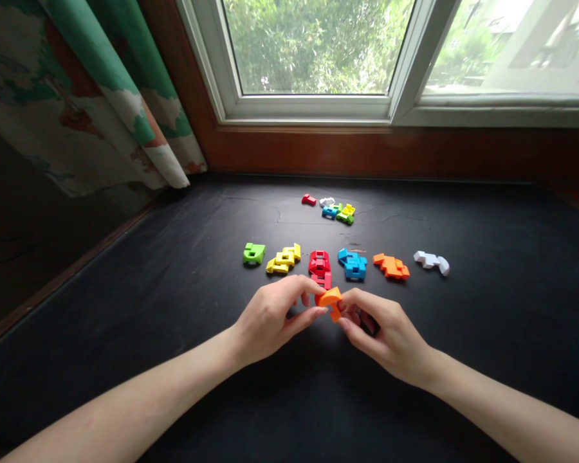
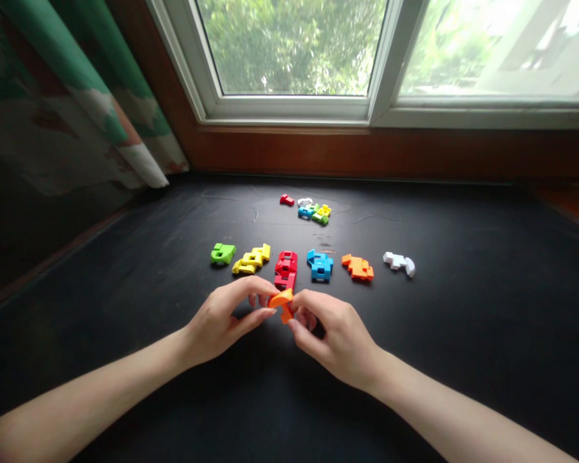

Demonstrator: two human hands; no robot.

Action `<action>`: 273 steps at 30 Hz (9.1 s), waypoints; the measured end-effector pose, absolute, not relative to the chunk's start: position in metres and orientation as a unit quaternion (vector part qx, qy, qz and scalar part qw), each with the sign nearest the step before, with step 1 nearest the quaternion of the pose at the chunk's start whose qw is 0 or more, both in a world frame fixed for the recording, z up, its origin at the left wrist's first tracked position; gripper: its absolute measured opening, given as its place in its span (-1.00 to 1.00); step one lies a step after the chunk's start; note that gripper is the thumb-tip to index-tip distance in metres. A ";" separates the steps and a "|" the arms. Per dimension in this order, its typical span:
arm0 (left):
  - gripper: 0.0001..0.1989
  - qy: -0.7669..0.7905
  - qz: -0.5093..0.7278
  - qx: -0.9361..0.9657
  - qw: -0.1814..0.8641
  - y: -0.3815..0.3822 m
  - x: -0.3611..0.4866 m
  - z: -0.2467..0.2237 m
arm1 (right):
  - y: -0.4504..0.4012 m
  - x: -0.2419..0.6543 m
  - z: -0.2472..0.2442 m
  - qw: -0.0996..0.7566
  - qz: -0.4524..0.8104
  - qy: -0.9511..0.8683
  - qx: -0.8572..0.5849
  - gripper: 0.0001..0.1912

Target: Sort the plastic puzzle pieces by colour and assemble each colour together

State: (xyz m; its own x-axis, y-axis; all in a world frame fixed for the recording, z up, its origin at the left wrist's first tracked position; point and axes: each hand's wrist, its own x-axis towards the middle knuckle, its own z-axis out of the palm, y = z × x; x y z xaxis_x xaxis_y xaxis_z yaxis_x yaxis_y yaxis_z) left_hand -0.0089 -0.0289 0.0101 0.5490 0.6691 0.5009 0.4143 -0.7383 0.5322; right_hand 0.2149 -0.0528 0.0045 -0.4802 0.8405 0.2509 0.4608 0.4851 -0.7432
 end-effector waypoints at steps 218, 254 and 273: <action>-0.87 0.283 0.342 0.867 0.225 -0.025 -0.013 0.004 | -0.053 0.217 0.004 0.294 0.320 -0.798 -0.417 -0.61; -0.84 0.221 0.311 0.893 0.237 -0.025 -0.010 0.009 | -0.053 0.217 0.003 0.306 0.291 -0.808 -0.411 -0.83; -0.89 0.299 0.275 0.883 0.236 -0.028 -0.010 0.011 | -0.052 0.216 0.004 0.310 0.299 -0.802 -0.415 -0.86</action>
